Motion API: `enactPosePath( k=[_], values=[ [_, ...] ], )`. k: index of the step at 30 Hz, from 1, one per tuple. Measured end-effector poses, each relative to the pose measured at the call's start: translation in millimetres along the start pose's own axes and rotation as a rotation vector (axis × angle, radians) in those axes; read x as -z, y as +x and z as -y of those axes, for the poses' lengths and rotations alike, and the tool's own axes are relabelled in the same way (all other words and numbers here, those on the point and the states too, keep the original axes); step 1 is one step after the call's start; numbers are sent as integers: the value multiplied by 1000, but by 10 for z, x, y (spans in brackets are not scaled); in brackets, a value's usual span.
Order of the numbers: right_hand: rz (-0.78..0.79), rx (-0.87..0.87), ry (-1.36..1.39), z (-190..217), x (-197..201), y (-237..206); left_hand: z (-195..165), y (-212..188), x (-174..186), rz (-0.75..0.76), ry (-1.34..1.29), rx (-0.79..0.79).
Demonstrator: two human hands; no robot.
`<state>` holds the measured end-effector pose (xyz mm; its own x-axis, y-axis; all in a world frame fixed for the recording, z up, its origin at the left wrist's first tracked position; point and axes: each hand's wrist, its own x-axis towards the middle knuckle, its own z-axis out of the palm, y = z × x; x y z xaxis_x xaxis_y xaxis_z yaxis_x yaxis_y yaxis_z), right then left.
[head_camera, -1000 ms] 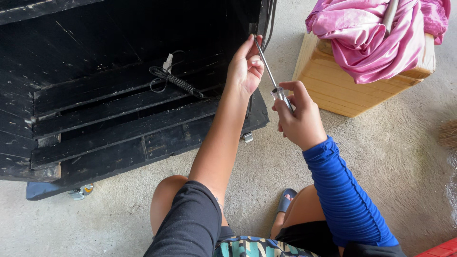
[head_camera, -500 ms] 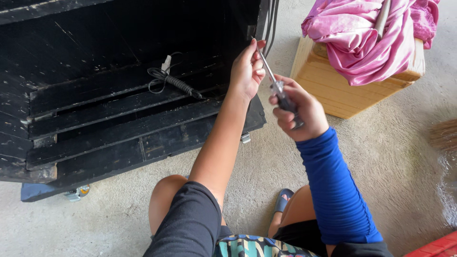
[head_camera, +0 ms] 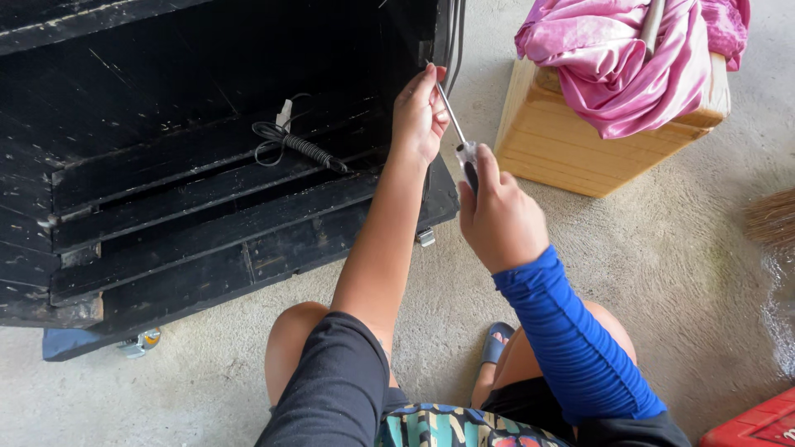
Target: The person sits on the floor and organizes a coiled power cord inside a black rolling cabinet. They then retrieve a screwdriver and use it to adjust a metal ring attached to the cabinet's interior frame.
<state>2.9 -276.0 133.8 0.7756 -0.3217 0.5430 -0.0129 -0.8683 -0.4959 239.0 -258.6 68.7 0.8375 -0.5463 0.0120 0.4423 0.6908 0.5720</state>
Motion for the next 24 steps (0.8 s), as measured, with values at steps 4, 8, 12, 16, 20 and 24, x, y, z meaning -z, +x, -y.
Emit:
enactPosePath(
  k=[4,8,12,16,20,24],
  values=[
    [145,-268,520,-208,-77,71,23,-49,21,28,9,-31],
    [297,-614,1110,-332,35,135,17,-32,61,42,2,-24],
    [283,-455,873,-263,136,126,22,42,69,49,-4,-65],
    [29,8,177,-173,27,17,-2,47,55,20,7,-54],
    [-16,10,376,-222,-169,1,-75,12,75,55,-12,1],
    [100,-232,637,-294,-154,9,-118,-15,91,150,-51,16]
  ],
)
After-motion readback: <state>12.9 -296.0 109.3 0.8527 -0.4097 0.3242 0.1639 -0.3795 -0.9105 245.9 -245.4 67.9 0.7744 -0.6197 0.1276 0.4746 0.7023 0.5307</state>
